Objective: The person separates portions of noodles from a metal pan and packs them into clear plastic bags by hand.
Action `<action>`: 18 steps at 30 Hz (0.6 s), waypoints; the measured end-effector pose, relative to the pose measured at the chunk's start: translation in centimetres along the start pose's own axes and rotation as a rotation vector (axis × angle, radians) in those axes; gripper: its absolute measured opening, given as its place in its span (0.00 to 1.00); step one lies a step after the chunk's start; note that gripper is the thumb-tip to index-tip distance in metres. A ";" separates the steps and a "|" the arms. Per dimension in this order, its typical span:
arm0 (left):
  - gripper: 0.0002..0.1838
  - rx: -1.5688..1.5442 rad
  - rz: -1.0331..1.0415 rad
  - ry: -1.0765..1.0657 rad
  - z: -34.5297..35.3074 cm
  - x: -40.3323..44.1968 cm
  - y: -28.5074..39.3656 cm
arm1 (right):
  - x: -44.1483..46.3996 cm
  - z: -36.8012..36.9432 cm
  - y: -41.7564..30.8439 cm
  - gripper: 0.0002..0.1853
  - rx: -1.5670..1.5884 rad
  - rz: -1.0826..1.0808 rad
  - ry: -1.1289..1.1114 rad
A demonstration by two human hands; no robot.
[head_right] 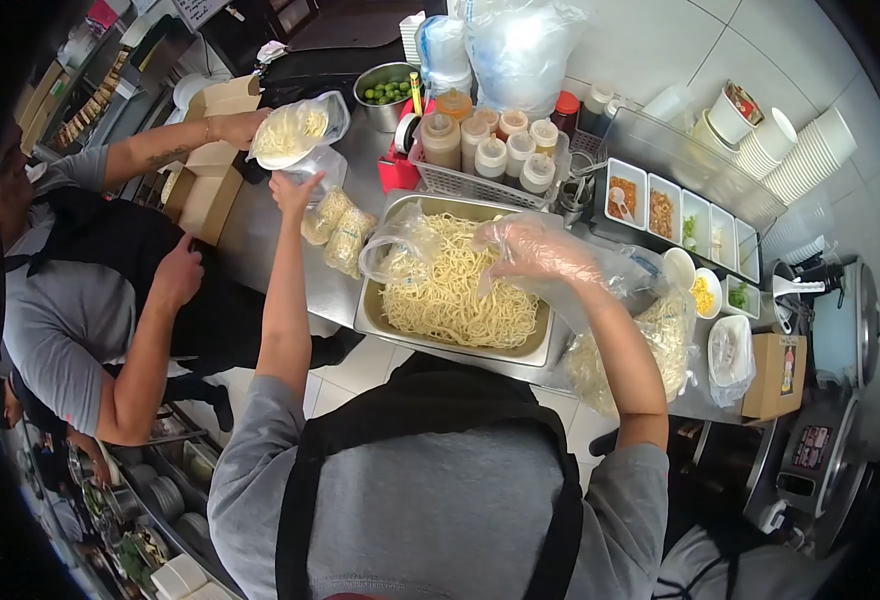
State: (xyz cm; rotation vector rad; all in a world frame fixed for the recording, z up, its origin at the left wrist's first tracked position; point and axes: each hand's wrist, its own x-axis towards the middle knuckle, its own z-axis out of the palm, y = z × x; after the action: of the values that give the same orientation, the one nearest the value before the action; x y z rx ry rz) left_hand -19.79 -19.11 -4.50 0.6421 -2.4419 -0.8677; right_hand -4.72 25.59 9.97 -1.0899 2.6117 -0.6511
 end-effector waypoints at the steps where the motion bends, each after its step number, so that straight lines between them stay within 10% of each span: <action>1: 0.63 0.030 -0.049 0.019 0.7 -0.6 1.0 | 0.0 0.1 -0.1 0.28 -0.012 -0.014 0.007; 11: 0.62 0.254 -0.172 -0.220 1.0 -1.1 1.8 | -0.1 -1.7 -1.4 0.21 0.112 0.155 0.294; 13: 0.49 0.324 0.201 -0.390 0.6 1.1 -2.8 | -1.0 -1.6 -0.5 0.22 0.002 0.202 0.392; 15: 0.36 0.333 0.143 -0.778 -4.2 0.9 0.5 | -1.7 0.8 2.3 0.24 -0.053 0.125 0.452; 18: 0.24 0.434 0.183 -0.731 -8.5 -0.4 4.8 | -1.8 2.7 1.2 0.23 0.024 0.205 0.294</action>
State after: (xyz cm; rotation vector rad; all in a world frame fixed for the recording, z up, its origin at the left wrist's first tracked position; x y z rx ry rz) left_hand -15.98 -19.44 4.54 0.2405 -3.3365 -0.5522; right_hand -3.17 26.75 7.09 -0.7529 2.9019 -0.8480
